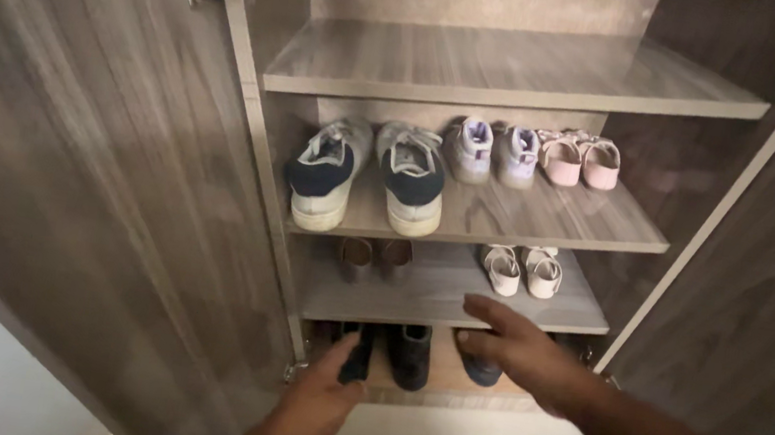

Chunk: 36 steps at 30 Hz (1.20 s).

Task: The person removes several pairs of shoes from a multi-shelf shoe cabinet, places them on the floor, and then returns them to the shelves in a different arrangement. The person handles adult boots, sneakers, and small children's shoes one at a time, repositioning them within the cabinet.

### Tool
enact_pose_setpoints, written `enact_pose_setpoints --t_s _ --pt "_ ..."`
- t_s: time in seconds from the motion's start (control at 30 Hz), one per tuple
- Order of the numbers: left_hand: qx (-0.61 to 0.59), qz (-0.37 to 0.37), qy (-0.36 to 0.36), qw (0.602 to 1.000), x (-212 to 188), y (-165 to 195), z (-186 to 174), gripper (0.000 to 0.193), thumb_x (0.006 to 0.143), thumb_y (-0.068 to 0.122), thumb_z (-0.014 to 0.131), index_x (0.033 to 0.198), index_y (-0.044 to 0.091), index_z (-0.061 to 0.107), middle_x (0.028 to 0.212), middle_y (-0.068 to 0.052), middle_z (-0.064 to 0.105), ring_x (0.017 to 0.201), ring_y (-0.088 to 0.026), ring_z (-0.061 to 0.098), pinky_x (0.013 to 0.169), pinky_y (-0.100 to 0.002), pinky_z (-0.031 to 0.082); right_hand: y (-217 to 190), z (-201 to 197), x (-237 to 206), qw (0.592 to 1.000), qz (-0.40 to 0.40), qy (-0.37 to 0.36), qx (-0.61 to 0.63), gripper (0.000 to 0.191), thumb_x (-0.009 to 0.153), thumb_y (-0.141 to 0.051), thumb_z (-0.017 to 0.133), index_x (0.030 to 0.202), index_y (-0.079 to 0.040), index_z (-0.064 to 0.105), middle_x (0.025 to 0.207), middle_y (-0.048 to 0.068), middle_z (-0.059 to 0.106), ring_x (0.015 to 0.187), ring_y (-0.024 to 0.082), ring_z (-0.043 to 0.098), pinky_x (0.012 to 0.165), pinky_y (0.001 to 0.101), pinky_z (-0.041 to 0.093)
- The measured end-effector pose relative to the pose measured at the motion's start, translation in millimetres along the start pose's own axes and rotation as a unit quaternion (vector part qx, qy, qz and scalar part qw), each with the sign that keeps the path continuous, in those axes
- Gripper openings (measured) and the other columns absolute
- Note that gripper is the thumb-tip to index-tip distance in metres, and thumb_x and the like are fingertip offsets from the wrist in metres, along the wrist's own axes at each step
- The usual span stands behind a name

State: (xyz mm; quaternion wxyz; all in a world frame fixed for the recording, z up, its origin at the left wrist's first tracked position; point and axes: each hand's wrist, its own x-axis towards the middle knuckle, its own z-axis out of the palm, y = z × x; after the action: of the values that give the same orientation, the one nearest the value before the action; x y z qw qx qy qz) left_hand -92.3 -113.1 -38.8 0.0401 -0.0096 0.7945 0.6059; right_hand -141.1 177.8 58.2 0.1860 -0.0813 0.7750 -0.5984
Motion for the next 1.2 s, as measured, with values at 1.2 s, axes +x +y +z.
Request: enact_pose_setpoints --t_s 1.2 --pt "0.022 0.062 0.056 0.996 18.3 145.7 -38.6 0.07 0.088 0.015 0.064 0.154 0.011 0.041 0.148 -0.014 0.057 0.134 -0.025 0.057 0.11 -0.033 0.042 -81.4 -7.4 16.0 0.997 -0.043 0.053 0.026 0.08 0.086 -0.029 0.067 0.158 -0.015 0.034 0.163 0.011 0.037 0.148 0.028 0.042 0.116 0.045 0.04"
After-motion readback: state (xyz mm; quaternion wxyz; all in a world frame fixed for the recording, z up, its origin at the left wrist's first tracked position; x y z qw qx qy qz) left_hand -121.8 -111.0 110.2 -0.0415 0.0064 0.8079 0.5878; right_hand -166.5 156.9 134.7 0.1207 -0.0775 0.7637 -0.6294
